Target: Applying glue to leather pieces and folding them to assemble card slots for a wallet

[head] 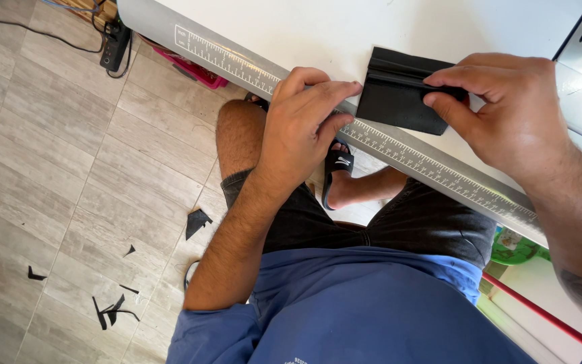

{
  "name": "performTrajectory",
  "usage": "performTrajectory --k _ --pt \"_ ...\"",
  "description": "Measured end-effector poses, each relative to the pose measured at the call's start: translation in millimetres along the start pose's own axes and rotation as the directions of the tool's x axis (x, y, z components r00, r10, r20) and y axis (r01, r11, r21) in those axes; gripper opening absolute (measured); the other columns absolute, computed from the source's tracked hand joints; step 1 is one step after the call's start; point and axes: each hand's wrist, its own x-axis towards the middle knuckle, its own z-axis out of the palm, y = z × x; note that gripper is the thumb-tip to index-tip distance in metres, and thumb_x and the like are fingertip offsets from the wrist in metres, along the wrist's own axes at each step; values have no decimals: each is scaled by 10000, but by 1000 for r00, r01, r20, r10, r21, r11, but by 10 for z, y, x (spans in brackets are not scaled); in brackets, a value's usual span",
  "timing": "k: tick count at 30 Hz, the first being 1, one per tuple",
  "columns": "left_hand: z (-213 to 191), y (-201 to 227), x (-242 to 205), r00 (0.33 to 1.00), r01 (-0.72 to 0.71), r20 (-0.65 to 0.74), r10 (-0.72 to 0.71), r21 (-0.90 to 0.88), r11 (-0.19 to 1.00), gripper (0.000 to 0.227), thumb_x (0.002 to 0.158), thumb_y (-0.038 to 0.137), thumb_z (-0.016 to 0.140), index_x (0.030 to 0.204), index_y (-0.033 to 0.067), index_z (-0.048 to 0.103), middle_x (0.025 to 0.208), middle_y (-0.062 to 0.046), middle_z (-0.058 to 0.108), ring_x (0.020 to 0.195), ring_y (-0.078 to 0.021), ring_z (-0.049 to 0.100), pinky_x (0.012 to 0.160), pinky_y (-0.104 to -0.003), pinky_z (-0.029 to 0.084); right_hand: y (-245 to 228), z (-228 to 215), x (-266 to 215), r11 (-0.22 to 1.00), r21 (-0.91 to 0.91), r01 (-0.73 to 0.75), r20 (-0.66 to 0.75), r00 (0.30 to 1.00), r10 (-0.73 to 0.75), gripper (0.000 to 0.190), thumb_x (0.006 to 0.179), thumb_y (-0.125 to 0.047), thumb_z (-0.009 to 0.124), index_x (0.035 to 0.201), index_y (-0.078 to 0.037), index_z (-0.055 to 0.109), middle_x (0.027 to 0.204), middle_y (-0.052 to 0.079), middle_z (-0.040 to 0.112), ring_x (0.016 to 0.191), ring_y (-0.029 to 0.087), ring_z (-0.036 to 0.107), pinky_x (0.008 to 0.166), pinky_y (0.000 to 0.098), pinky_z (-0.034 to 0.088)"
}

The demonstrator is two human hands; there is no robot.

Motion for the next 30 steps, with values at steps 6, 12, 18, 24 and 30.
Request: performTrajectory --k 6,12,18,24,30 --pt "5 2 2 1000 -22 -16 22 4 1000 278 974 61 779 1221 75 652 1099 -2 745 999 -266 592 873 -404 522 -23 -18 7 1000 -17 17 8 1000 -17 91 1077 59 849 1138 74 783 927 144 714 735 232 593 681 326 442" --pt "12 80 62 994 -84 -66 87 43 996 116 1037 189 692 1122 119 729 1149 3 701 992 -284 550 829 -417 502 -34 -13 13 999 -41 28 7 1000 -28 114 1067 71 860 1150 69 781 943 147 715 735 230 592 672 322 448" --pt "38 133 86 999 -36 -29 39 92 995 72 959 118 792 995 69 753 1133 -6 650 1004 -276 529 779 -430 482 -53 -9 23 998 -60 31 -1 1000 -31 145 1042 79 875 1161 78 793 988 170 683 698 223 559 623 312 430" --pt "57 118 76 999 -27 -29 30 83 996 70 965 103 790 1005 84 735 1143 -7 644 1003 -276 534 780 -438 462 50 46 -25 978 -184 103 -35 993 -111 172 1058 48 928 1191 101 834 1076 213 651 900 307 625 726 373 484" --pt "44 170 80 997 -53 -47 60 131 990 140 939 40 840 990 58 711 1143 -83 613 1018 -288 577 745 -435 429 51 65 4 975 -169 141 -29 989 -148 181 1051 54 929 1183 97 812 1073 225 663 902 325 637 723 396 496"
